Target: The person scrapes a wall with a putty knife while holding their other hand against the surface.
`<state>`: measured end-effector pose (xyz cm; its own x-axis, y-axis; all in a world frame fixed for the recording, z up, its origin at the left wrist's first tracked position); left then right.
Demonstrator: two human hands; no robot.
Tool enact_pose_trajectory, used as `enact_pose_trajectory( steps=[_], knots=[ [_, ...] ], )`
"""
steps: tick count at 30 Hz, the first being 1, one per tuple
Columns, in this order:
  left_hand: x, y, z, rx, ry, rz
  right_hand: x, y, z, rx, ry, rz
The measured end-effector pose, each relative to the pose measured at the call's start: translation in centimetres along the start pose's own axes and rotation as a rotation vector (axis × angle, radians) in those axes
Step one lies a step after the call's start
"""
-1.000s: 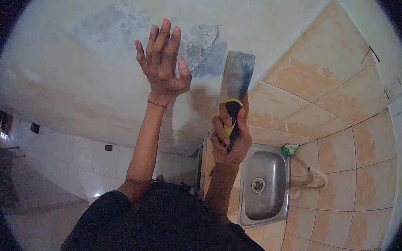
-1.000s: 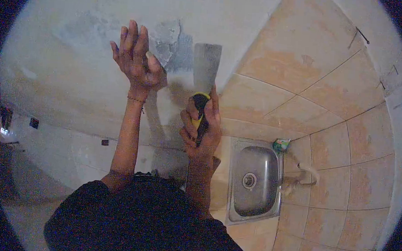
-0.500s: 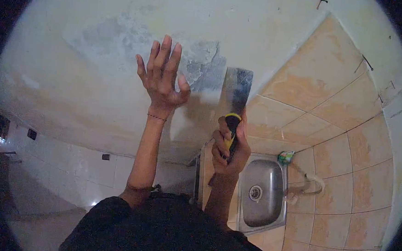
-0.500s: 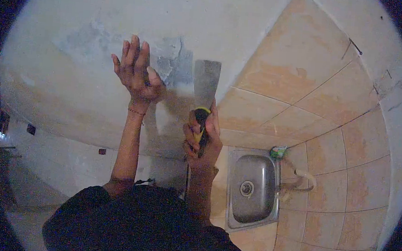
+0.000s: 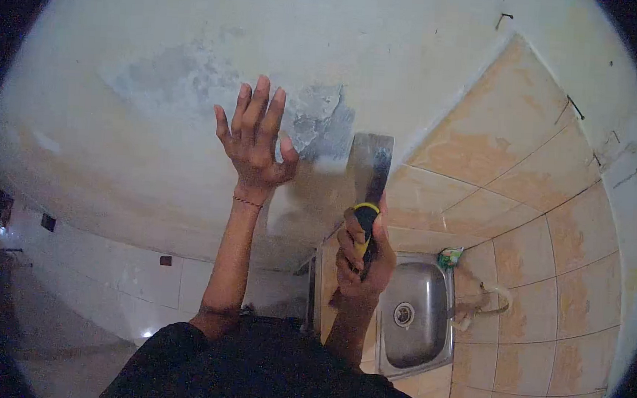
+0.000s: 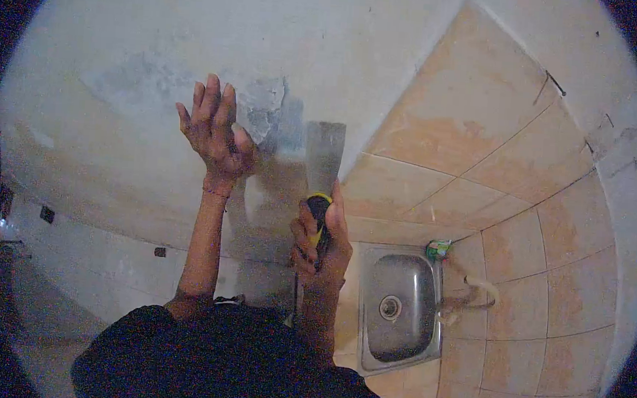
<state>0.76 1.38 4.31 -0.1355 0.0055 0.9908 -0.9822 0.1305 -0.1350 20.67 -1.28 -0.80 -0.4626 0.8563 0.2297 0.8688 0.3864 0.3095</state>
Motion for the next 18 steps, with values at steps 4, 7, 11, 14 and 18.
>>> enact_pose_trajectory(
  steps=[4,7,11,14,18],
  knots=[
    [0.1,-0.1,0.1,0.004,0.010,0.013,0.1,0.2,0.4,0.099,0.005,-0.040],
    [-0.1,-0.2,0.2,0.002,0.011,0.003,0.0,-0.2,1.3,0.117,-0.006,-0.032],
    [0.0,-0.1,0.1,0.017,0.008,0.006,0.9,-0.2,0.4,0.047,0.014,0.011],
    [0.0,-0.1,0.1,0.019,0.012,0.004,0.8,-0.5,0.0,0.010,-0.028,0.048],
    [0.2,-0.2,0.2,0.012,0.012,0.001,0.7,-0.4,-0.1,0.053,0.012,0.030]
  ],
)
Point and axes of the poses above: each hand's wrist, its own x-axis towards the middle knuckle, its own z-axis out of the back of the hand, y = z × x, the point moved 6 cm from there along x, towards the middle knuckle
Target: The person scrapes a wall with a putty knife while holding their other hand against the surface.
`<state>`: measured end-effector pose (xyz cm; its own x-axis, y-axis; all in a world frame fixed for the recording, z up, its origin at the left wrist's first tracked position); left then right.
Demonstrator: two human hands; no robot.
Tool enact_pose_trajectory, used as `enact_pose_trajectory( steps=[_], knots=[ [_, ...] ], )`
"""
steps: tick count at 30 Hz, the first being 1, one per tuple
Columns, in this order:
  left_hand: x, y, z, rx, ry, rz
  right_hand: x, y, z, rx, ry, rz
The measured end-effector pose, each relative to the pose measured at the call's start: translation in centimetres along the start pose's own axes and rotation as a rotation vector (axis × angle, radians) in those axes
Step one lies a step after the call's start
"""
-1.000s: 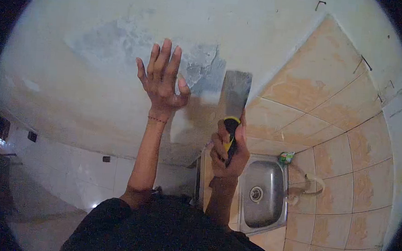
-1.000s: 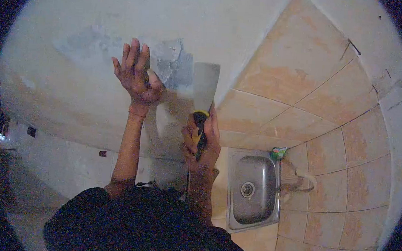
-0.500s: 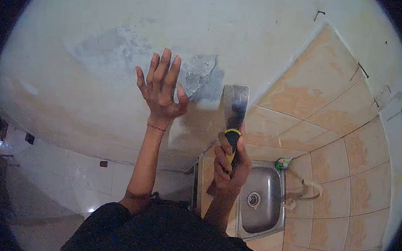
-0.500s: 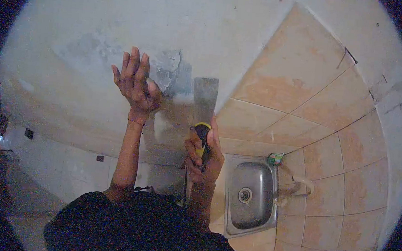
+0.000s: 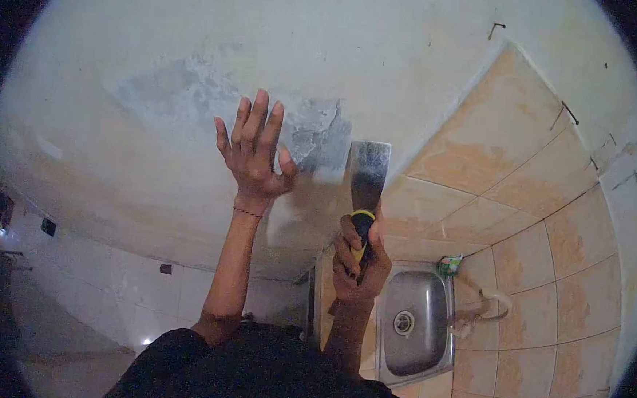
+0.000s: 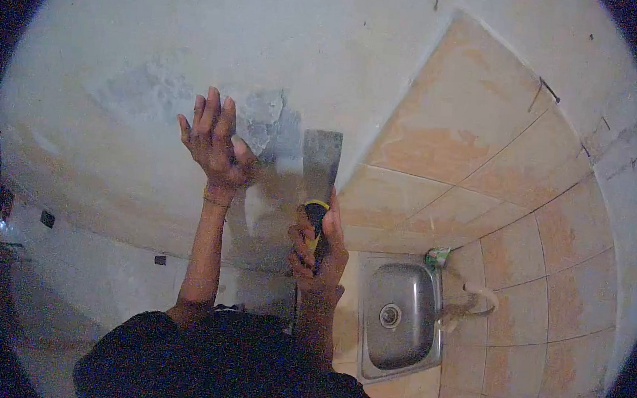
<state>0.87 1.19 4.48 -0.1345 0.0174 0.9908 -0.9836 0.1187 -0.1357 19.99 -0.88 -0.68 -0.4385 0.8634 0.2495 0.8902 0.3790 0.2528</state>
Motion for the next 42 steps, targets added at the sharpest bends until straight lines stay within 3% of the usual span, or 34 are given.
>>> enact_pose_trajectory(
  steps=[4,7,14,17,26,35,42],
  knots=[
    [-0.3,0.0,0.0,0.013,0.005,0.006,0.7,-0.1,0.4,0.167,0.087,-0.039],
    [-0.1,0.1,-0.1,0.017,-0.002,-0.006,-0.1,-0.1,1.9,0.267,0.001,-0.127],
    [-0.1,0.2,0.0,0.010,-0.016,-0.022,0.6,-0.7,0.6,0.301,0.045,-0.111],
    [-0.1,0.2,0.2,0.006,-0.011,-0.018,0.5,-0.5,1.0,0.063,0.028,-0.033],
    [-0.6,0.6,-0.3,0.001,-0.017,-0.035,-0.1,-0.2,0.6,-0.272,-0.066,0.102],
    [-0.5,0.5,-0.3,-0.007,0.034,-0.020,-0.2,0.1,2.0,-0.231,-0.192,0.089],
    [-0.3,0.3,-0.3,-0.016,0.047,-0.012,-0.6,0.7,1.7,-0.119,-0.119,0.084]
  ],
)
Point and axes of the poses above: each hand's wrist, its own x-axis towards the middle knuckle, its own z-axis out of the back of the hand, y = z × x, the point moved 6 cm from there along x, towards the middle knuckle
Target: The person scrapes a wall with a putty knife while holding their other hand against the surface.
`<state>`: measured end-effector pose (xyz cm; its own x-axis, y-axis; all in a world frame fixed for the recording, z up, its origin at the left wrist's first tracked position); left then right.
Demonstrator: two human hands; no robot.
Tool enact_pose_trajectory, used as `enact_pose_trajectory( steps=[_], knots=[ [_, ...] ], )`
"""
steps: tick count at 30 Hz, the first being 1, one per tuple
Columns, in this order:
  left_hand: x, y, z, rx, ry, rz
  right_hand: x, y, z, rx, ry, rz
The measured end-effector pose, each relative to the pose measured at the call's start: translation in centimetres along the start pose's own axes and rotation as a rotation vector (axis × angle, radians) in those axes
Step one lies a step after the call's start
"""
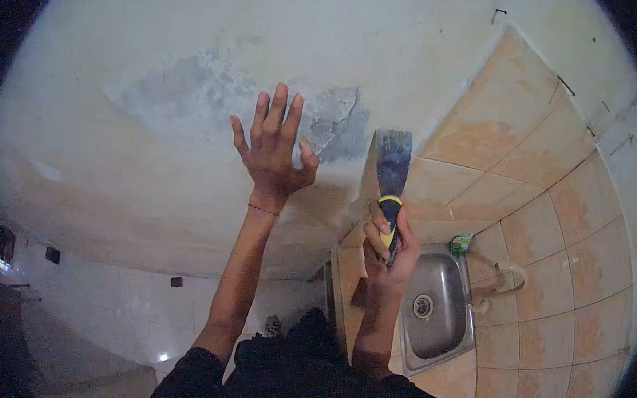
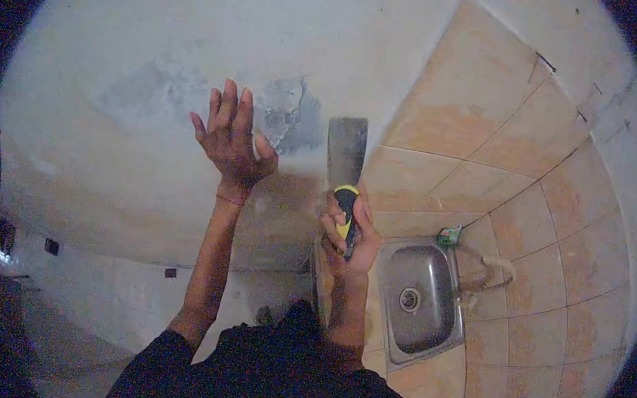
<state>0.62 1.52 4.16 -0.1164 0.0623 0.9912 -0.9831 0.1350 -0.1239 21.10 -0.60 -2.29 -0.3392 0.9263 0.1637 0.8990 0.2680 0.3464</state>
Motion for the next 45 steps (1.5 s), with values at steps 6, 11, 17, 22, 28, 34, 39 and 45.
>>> enact_pose_trajectory(
  steps=[6,11,17,22,28,34,39,45],
  knots=[
    [0.0,-0.1,0.3,-0.036,0.012,0.022,0.0,0.6,-0.8,0.002,0.132,-0.029],
    [0.1,-0.3,0.7,-0.023,0.008,-0.020,1.3,0.8,-2.2,-0.034,0.213,-0.014],
    [0.3,-0.4,0.7,-0.037,0.009,0.023,0.1,0.5,-1.5,-0.205,0.106,0.029],
    [0.4,-0.5,0.9,-0.054,0.007,0.018,0.0,0.4,-1.4,-0.090,0.131,-0.007],
    [0.2,-0.5,0.8,-0.032,0.010,0.009,1.1,0.2,0.1,0.114,0.240,-0.102],
    [0.2,-0.4,0.7,-0.024,0.007,0.001,1.2,-0.8,0.2,0.221,0.177,-0.115],
    [0.2,-0.3,0.6,0.000,0.002,0.001,0.4,0.1,-0.7,-0.168,0.188,0.038],
    [0.1,-0.5,0.6,-0.014,-0.019,-0.007,0.6,0.5,1.0,0.056,0.113,-0.099]
  ],
)
Point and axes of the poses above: each hand's wrist, its own x-axis towards the middle knuckle, its own z-axis out of the back of the hand, y = z × x, the point moved 6 cm from there along x, towards the middle knuckle
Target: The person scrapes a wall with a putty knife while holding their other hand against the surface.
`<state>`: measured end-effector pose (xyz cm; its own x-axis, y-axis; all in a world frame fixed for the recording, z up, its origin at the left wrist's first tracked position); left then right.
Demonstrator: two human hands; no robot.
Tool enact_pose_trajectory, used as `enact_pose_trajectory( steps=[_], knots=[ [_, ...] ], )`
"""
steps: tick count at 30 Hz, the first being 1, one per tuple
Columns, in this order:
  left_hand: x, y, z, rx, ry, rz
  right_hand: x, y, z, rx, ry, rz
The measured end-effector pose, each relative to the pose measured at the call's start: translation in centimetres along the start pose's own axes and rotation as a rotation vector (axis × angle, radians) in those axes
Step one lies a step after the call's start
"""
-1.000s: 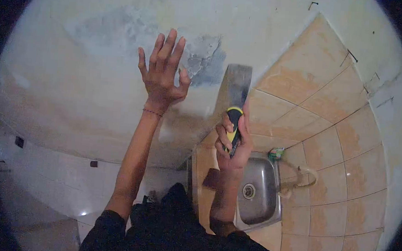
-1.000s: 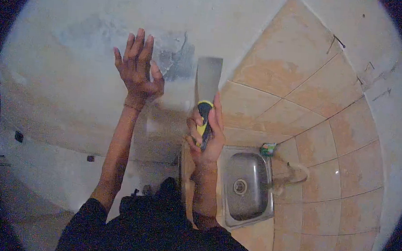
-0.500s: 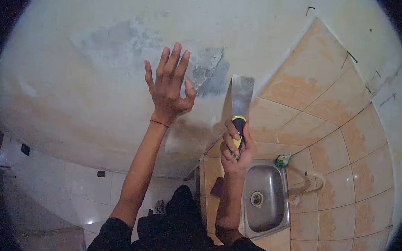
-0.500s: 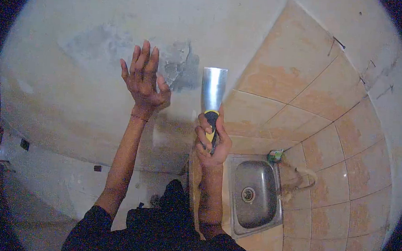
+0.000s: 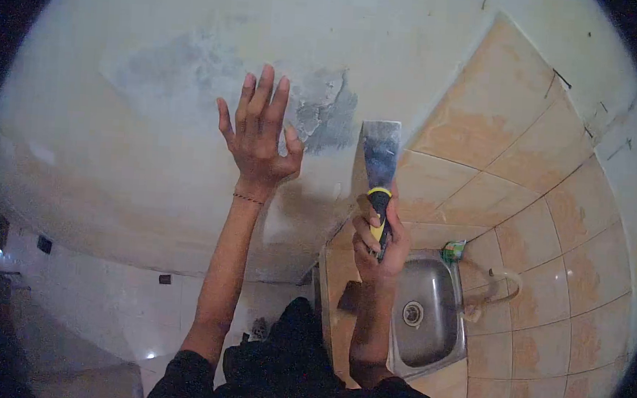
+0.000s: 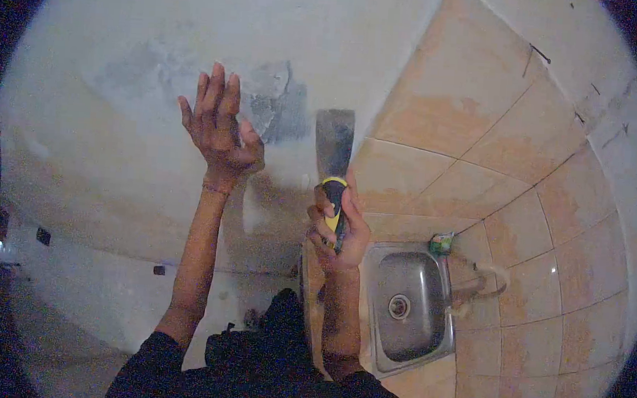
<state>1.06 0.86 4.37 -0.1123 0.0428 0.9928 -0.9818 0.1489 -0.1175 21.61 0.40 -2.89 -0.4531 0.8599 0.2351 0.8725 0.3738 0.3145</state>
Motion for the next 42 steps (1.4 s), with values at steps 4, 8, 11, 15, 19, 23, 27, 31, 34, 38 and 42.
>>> enact_pose_trajectory(
  steps=[4,8,11,15,19,23,27,31,34,38,42],
  knots=[
    [0.1,-0.1,0.1,0.006,-0.007,0.003,0.5,-0.2,-0.6,-0.029,0.105,-0.007],
    [0.1,-0.3,0.1,0.009,-0.014,0.000,0.3,-0.5,-0.7,-0.119,-0.003,0.049],
    [0.0,-0.2,-0.1,0.019,-0.015,-0.012,-0.2,-0.6,-0.8,-0.213,-0.026,0.084],
    [0.1,-0.2,0.0,0.006,-0.023,-0.010,0.1,-0.3,-1.4,-0.184,-0.030,0.068],
    [0.0,-0.3,0.0,0.009,-0.017,-0.021,-0.2,-0.3,-1.3,-0.142,0.002,0.031],
    [0.1,-0.3,-0.1,0.019,-0.007,-0.018,0.6,-0.2,-1.5,-0.184,0.054,0.042],
    [0.1,-0.3,0.1,0.007,-0.002,-0.013,-0.5,-0.1,-2.4,-0.222,-0.090,0.039],
    [0.0,-0.3,0.0,-0.010,-0.024,-0.022,-0.3,0.1,-2.0,-0.188,-0.040,0.016],
    [0.1,-0.3,-0.1,0.006,-0.025,-0.017,-0.4,0.3,-2.0,-0.182,-0.019,0.007],
    [0.2,-0.3,0.0,0.030,-0.006,-0.019,0.7,-0.1,-0.7,-0.106,0.034,0.003],
    [0.2,-0.4,0.0,0.020,-0.017,-0.024,0.9,-0.1,-1.6,-0.086,0.059,-0.024]
  ],
)
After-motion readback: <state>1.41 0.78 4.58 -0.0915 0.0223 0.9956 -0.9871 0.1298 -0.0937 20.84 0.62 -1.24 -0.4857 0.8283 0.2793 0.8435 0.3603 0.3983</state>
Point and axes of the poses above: each hand's wrist, its own x-axis towards the middle knuckle, its own z-axis out of the back of the hand, y = z × x, the point moved 6 cm from there along x, towards the middle knuckle
